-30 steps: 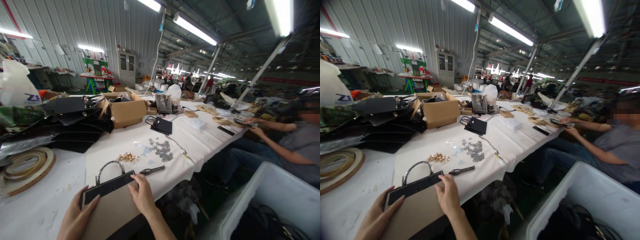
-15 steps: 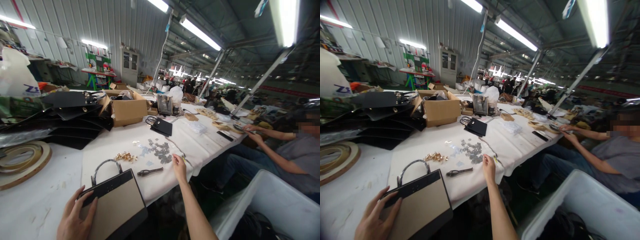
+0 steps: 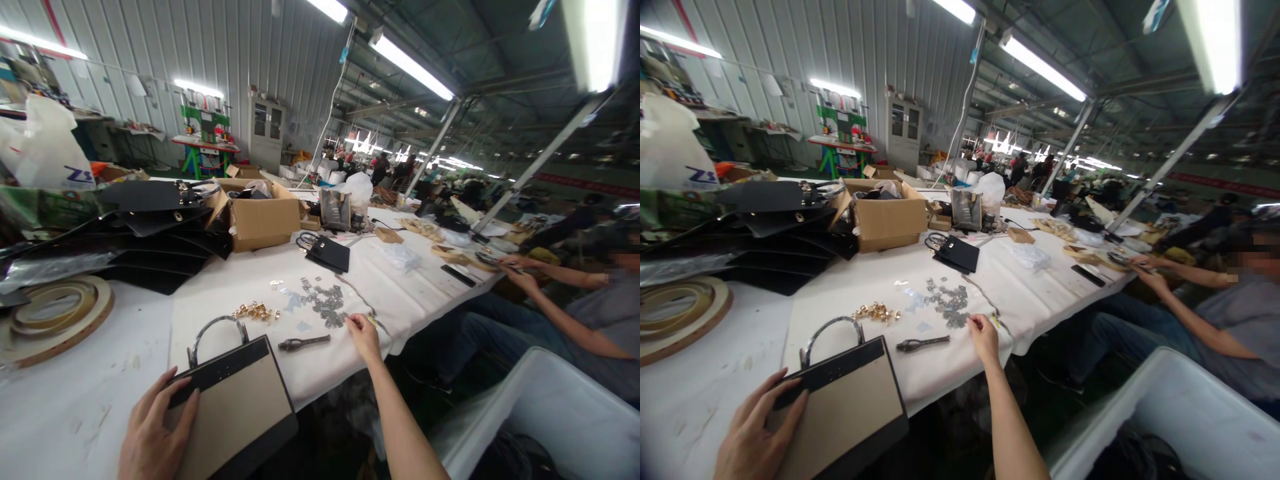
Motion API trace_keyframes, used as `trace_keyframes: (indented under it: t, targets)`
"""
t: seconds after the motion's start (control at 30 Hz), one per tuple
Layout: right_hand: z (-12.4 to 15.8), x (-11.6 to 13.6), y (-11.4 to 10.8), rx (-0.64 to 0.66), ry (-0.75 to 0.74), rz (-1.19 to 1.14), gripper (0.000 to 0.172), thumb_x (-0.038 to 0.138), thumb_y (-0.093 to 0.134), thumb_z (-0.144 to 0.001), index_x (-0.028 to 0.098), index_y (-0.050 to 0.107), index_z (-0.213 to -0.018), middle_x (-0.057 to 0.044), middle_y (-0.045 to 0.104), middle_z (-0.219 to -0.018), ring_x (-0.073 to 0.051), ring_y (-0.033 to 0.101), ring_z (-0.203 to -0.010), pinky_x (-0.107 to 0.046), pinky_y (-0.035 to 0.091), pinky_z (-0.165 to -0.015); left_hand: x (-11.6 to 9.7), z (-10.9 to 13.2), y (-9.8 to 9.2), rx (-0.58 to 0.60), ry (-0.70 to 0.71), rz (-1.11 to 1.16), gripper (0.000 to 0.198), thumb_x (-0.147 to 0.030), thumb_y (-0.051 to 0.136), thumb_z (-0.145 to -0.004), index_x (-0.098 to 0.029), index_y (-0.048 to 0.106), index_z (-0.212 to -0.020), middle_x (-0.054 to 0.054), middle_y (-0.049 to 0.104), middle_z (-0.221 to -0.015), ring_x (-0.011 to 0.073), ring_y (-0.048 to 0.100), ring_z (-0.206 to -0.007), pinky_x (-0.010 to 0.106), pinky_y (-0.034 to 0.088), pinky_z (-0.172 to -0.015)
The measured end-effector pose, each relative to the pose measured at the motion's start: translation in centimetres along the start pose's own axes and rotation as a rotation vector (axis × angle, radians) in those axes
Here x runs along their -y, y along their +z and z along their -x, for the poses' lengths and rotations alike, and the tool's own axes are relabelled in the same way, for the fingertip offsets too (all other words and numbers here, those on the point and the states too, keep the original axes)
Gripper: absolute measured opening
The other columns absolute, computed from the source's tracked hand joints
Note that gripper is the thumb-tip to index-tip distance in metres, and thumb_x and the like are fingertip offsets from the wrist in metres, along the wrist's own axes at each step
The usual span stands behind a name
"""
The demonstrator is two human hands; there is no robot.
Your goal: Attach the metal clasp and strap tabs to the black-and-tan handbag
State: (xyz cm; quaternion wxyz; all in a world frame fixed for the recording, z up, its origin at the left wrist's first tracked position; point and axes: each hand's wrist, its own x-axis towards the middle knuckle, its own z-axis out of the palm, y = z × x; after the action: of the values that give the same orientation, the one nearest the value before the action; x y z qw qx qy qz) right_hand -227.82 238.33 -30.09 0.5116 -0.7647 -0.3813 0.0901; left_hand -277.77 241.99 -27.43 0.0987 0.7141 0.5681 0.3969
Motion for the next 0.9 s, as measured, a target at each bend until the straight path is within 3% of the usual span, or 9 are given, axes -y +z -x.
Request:
trace_keyframes:
  t: [0.27, 0.53, 0.77, 0.9]
  targets:
    - [-0.8, -0.9, -0.4, 0.000, 0.122, -0.244, 0.054, 0.064, 0.073, -0.071, 0.017, 0.075, -0.096, -0.010, 0.078, -0.084, -0.026, 0.071, -0.072, -0.039, 0.059, -0.071, 0.2, -0.1, 0.0, 0.016, -0.010, 0.007, 0.040, -0.058, 0.056, -0.089, -0.025, 0.072, -0.106, 0.009, 0.066, -0.137, 0.0350, 0.062, -0.125, 0.055, 0.050, -0.111]
    - [-0.8, -0.5, -0.5, -0.059, 0.206, -0.388, 0.054, 0.058, 0.085, -0.061, 0.016, 0.080, -0.095, -0.011, 0.081, -0.089, -0.025, 0.074, -0.073, -0.038, 0.062, -0.071, 0.8, -0.1, 0.2, 0.010, -0.012, 0.044, 0.040, -0.060, 0.057, -0.088, -0.026, 0.072, -0.105, 0.009, 0.067, -0.135, 0.0369, 0.063, -0.123, 0.059, 0.052, -0.107]
    - [0.7, 1.9, -0.6, -0.110, 0.247, -0.526, 0.057, 0.056, 0.091, -0.053, 0.016, 0.077, -0.091, -0.008, 0.078, -0.087, -0.017, 0.070, -0.068, -0.029, 0.060, -0.062, 0.5, 0.3, 0.4, -0.034, 0.057, 0.070, 0.030, -0.046, 0.065, -0.091, -0.024, 0.070, -0.111, 0.012, 0.066, -0.135, 0.0356, 0.057, -0.130, 0.061, 0.049, -0.111]
    - [3.0, 5.0, 1.4, 0.023, 0.237, -0.674, 0.053, 0.043, 0.097, -0.054, 0.019, 0.077, -0.097, -0.005, 0.076, -0.093, -0.015, 0.071, -0.075, -0.024, 0.062, -0.067, -1.2, 0.5, -1.0, 0.025, 0.067, 0.046, 0.031, -0.028, 0.071, -0.089, -0.025, 0.067, -0.119, 0.011, 0.060, -0.145, 0.0350, 0.043, -0.144, 0.061, 0.045, -0.117]
